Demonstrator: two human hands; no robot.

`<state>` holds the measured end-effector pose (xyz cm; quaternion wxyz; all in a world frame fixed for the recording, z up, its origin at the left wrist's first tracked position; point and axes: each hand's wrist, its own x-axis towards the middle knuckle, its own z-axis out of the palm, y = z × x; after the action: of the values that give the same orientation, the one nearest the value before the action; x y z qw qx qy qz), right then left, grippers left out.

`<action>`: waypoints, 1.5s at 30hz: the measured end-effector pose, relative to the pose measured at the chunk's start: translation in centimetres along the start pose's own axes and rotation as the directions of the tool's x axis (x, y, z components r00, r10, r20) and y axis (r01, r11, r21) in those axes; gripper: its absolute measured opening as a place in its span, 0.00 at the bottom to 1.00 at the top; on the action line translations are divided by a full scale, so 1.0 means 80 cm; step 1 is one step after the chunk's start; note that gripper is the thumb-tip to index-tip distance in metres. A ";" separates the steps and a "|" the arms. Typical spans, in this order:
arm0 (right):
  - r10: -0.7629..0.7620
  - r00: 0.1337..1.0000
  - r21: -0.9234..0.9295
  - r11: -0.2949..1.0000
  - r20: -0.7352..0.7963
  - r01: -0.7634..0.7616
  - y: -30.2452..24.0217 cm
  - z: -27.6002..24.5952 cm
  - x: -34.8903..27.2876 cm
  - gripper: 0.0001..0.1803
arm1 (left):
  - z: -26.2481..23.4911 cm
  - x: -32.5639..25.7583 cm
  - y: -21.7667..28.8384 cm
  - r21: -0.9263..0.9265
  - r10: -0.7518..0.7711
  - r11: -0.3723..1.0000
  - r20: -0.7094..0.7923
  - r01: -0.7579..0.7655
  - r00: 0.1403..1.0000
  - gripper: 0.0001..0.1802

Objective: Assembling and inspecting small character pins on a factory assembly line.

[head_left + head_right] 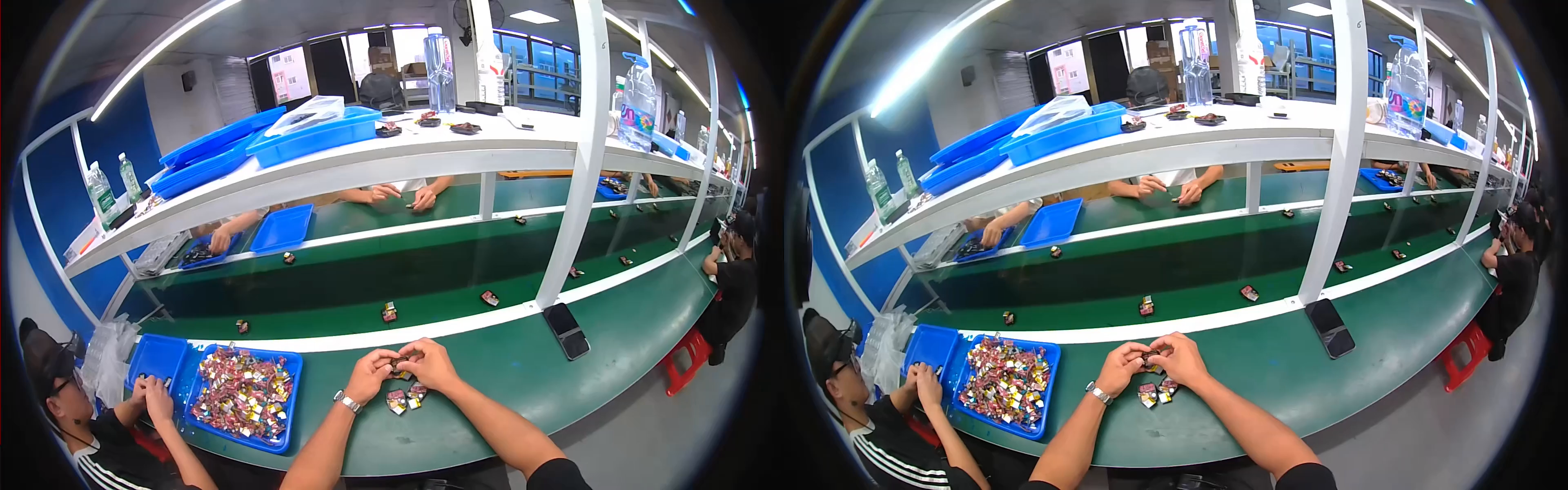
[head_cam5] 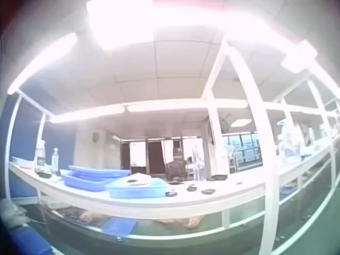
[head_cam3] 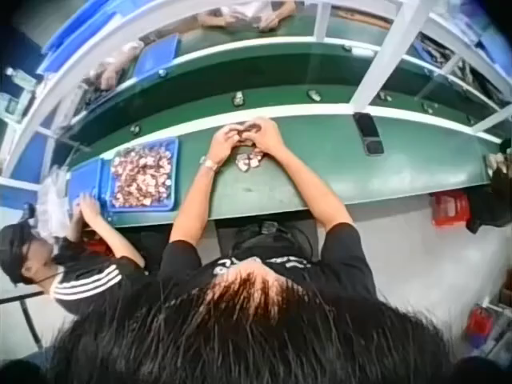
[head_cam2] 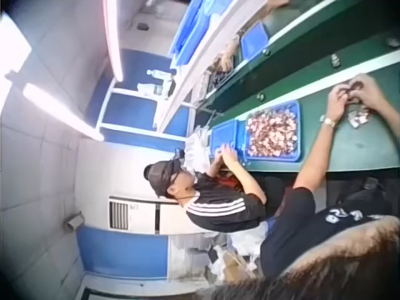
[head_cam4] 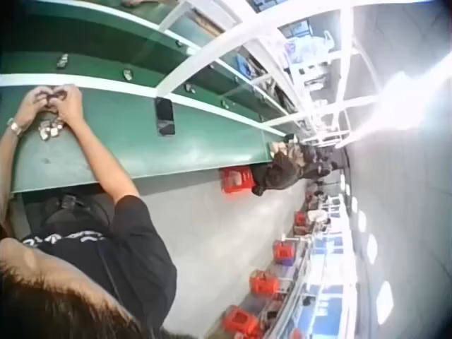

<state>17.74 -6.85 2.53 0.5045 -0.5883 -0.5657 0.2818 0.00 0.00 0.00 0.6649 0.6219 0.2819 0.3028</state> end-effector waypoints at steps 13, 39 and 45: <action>0.229 0.917 -0.034 0.967 -0.326 -0.253 0.072 -0.073 0.131 0.15 | 0.013 0.011 -0.002 -0.153 0.154 0.965 -0.323 -0.212 0.934 0.12; -0.234 0.970 -0.180 0.953 0.066 0.242 -0.019 -0.026 0.037 0.28 | -0.001 0.015 0.000 -0.109 0.115 0.981 -0.335 -0.160 0.935 0.15; -0.322 0.899 -0.215 0.895 0.297 0.392 -0.025 -0.046 -0.004 0.30 | -0.012 0.006 0.009 -0.157 -0.019 0.987 0.130 0.039 0.991 0.20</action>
<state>20.26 -8.51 5.49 0.3867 -0.4955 -0.7574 0.1768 -0.45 1.03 0.66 0.7336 0.5807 0.2225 0.2741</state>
